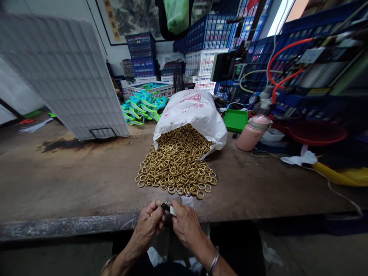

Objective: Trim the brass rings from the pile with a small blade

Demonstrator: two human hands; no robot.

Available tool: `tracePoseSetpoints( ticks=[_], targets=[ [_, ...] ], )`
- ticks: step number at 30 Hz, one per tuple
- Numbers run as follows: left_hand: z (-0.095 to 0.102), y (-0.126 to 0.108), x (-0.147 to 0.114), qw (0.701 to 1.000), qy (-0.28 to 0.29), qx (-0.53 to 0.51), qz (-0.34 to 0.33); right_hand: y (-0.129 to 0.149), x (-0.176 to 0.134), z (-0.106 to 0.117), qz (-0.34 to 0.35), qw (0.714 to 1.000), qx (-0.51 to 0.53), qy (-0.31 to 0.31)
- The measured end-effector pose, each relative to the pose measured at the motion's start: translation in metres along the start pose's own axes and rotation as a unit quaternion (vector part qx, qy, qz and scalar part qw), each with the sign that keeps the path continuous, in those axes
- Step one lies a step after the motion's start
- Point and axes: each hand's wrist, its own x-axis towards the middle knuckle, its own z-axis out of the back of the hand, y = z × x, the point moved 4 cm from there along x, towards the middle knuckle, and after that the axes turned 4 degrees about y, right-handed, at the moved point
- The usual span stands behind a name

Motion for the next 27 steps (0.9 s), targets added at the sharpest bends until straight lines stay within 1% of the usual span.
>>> tracePoseSetpoints(
  ticks=[3, 6, 8, 10, 12, 15, 17, 19, 22, 24, 27],
  targets=[
    [0.003, 0.0, -0.003, 1.0, 0.013, 0.011, -0.018, 0.002, 0.0, 0.0, -0.012, 0.998, -0.052, 0.013],
    [0.005, 0.002, -0.007, 1.0, 0.021, 0.01, 0.004, 0.009, -0.002, 0.002, -0.022, 0.996, -0.085, 0.008],
    [0.005, 0.002, -0.011, 1.0, 0.021, -0.008, 0.019, 0.013, -0.004, 0.003, -0.03, 0.995, -0.095, 0.001],
    [0.003, 0.002, -0.016, 0.999, 0.028, -0.035, 0.031, 0.011, -0.006, 0.006, -0.046, 0.993, -0.105, -0.014],
    [0.0, -0.001, -0.022, 0.996, 0.048, -0.061, 0.049, 0.001, -0.008, 0.012, -0.07, 0.99, -0.116, -0.043],
    [-0.003, -0.005, -0.028, 0.989, 0.066, -0.108, 0.074, -0.026, -0.013, 0.026, -0.112, 0.977, -0.143, -0.111],
    [-0.003, -0.006, -0.026, 0.985, 0.062, -0.145, 0.072, -0.043, -0.018, 0.036, -0.136, 0.965, -0.16, -0.16],
    [-0.002, -0.006, -0.022, 0.983, 0.056, -0.169, 0.054, -0.055, -0.021, 0.042, -0.156, 0.952, -0.182, -0.188],
    [-0.002, -0.002, -0.015, 0.982, 0.047, -0.178, 0.034, -0.062, -0.02, 0.042, -0.17, 0.945, -0.209, -0.185],
    [-0.002, -0.001, -0.012, 0.98, 0.041, -0.192, 0.037, -0.064, -0.018, 0.04, -0.173, 0.944, -0.224, -0.171],
    [-0.001, -0.001, -0.009, 0.97, 0.053, -0.233, 0.047, -0.066, -0.016, 0.037, -0.172, 0.942, -0.242, -0.158]
  ],
)
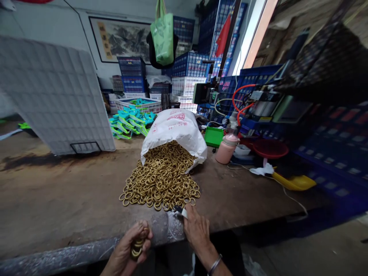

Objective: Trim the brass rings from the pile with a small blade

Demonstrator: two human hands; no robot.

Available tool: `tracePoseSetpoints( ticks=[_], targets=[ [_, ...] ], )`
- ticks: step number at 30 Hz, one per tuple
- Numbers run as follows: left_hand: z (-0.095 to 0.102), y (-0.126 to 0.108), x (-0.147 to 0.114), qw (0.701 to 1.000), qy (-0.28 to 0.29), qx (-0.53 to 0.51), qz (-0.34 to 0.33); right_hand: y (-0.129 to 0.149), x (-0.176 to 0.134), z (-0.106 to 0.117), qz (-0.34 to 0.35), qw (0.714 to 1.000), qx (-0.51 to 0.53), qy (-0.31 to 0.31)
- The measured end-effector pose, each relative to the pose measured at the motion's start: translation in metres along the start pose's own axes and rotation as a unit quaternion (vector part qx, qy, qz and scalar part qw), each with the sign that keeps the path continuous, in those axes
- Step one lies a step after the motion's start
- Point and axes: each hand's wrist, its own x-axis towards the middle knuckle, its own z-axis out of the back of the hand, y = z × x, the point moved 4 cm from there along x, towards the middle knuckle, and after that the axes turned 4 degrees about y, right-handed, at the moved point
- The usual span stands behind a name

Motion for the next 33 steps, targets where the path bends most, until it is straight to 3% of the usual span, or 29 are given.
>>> tracePoseSetpoints(
  ticks=[9, 25, 30, 33],
  targets=[
    [0.01, 0.004, 0.012, 0.994, 0.017, -0.105, 0.029, -0.001, 0.004, 0.001, -0.001, 1.0, -0.008, 0.03],
    [0.001, 0.012, 0.014, 0.997, -0.004, 0.08, 0.017, 0.0, 0.004, 0.004, 0.003, 0.999, -0.021, 0.047],
    [0.0, 0.013, 0.016, 0.995, -0.003, 0.097, 0.007, -0.003, -0.002, 0.003, 0.044, 0.998, 0.026, 0.045],
    [-0.001, 0.013, 0.017, 0.995, -0.005, 0.102, 0.012, -0.009, -0.001, 0.005, 0.033, 0.997, 0.072, 0.016]
  ],
)
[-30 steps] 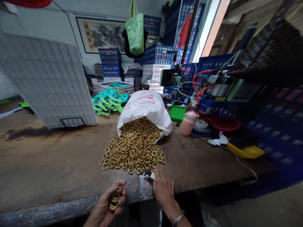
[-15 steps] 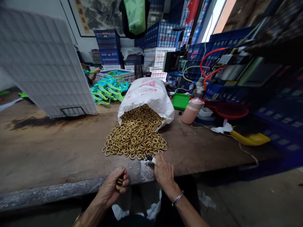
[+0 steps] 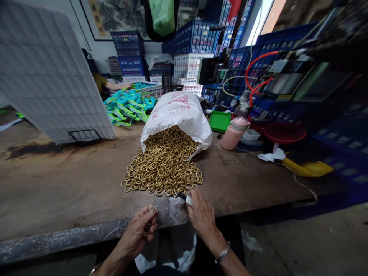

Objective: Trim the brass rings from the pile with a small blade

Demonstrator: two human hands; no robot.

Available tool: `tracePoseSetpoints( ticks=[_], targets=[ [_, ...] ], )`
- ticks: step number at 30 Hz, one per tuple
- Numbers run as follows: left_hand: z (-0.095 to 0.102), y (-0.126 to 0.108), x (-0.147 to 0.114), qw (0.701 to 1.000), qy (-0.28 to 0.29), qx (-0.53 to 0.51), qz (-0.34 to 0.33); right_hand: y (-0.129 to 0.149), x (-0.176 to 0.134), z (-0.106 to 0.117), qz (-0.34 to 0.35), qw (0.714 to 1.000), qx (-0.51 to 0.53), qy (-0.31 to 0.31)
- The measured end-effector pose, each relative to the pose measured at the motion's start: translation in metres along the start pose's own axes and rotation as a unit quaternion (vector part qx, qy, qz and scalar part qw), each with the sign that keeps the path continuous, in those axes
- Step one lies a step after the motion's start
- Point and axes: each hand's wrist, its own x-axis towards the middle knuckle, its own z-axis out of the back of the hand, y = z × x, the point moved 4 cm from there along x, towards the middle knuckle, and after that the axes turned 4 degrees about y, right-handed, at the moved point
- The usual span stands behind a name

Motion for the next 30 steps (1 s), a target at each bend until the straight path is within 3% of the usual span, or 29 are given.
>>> tracePoseSetpoints(
  ticks=[5, 10, 13, 17, 20, 22, 25, 28, 30],
  targets=[
    [0.001, 0.0, 0.003, 1.0, 0.002, 0.001, 0.004, -0.003, 0.001, 0.0, -0.049, 0.998, -0.043, 0.024],
    [0.003, 0.003, 0.005, 1.0, 0.005, 0.001, 0.006, -0.003, -0.001, -0.001, -0.042, 0.998, -0.042, 0.029],
    [0.002, 0.005, 0.006, 0.999, -0.007, 0.035, -0.006, -0.005, 0.0, -0.001, -0.04, 0.999, 0.019, 0.029],
    [0.0, 0.002, 0.005, 0.985, -0.055, 0.154, -0.051, 0.007, 0.004, -0.001, -0.036, 0.979, 0.194, 0.043],
    [-0.004, -0.008, 0.002, 0.957, -0.061, 0.238, -0.152, 0.028, 0.008, -0.001, -0.025, 0.937, 0.342, 0.063],
    [-0.009, -0.015, -0.001, 0.943, -0.034, 0.262, -0.201, 0.044, 0.007, -0.003, -0.033, 0.897, 0.428, 0.107],
    [-0.016, -0.023, -0.003, 0.942, 0.015, 0.255, -0.215, 0.062, 0.003, -0.007, -0.079, 0.818, 0.538, 0.188],
    [-0.019, -0.031, -0.003, 0.938, 0.015, 0.272, -0.216, 0.073, -0.002, -0.007, -0.127, 0.741, 0.608, 0.255],
    [-0.02, -0.034, -0.004, 0.936, -0.001, 0.281, -0.212, 0.075, -0.001, -0.004, -0.122, 0.734, 0.618, 0.254]
  ],
)
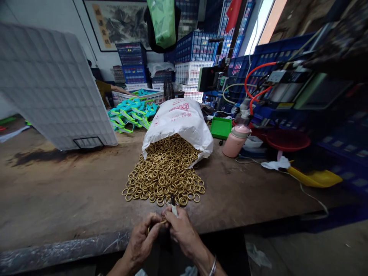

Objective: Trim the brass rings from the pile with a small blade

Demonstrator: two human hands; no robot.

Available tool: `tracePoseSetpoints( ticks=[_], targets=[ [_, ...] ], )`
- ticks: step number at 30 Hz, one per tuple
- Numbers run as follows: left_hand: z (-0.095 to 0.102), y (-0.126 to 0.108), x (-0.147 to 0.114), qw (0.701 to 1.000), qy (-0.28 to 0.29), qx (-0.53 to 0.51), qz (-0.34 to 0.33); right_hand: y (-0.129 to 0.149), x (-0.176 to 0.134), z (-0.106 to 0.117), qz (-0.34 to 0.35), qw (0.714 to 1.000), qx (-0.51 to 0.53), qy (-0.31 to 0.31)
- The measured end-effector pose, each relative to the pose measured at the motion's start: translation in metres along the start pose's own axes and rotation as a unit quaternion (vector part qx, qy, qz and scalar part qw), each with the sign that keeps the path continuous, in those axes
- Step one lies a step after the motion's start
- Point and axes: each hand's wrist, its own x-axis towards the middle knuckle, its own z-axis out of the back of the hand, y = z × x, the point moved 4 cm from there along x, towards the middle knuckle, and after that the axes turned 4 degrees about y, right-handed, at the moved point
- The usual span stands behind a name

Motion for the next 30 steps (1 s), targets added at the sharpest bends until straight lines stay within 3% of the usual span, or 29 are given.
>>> tracePoseSetpoints(
  ticks=[5, 9, 16, 24, 27, 30],
  targets=[
    [0.001, 0.005, 0.0, 0.992, -0.03, -0.075, 0.099, 0.006, 0.008, 0.005, 0.104, 0.985, -0.122, -0.057],
    [0.002, 0.012, -0.002, 0.981, -0.023, -0.116, 0.156, 0.003, 0.012, 0.004, 0.099, 0.982, -0.147, -0.058],
    [0.004, 0.019, -0.004, 0.966, -0.008, -0.187, 0.177, 0.0, 0.014, 0.001, 0.084, 0.987, -0.128, -0.04],
    [-0.001, 0.018, -0.007, 0.92, 0.055, -0.336, 0.196, 0.006, 0.005, -0.006, 0.034, 0.999, -0.036, 0.014],
    [-0.001, 0.016, -0.008, 0.921, 0.051, -0.336, 0.191, 0.006, 0.004, -0.006, 0.043, 0.998, -0.036, 0.015],
    [0.0, 0.016, -0.009, 0.94, 0.027, -0.286, 0.186, 0.01, 0.003, -0.005, 0.101, 0.99, -0.096, -0.008]
  ],
)
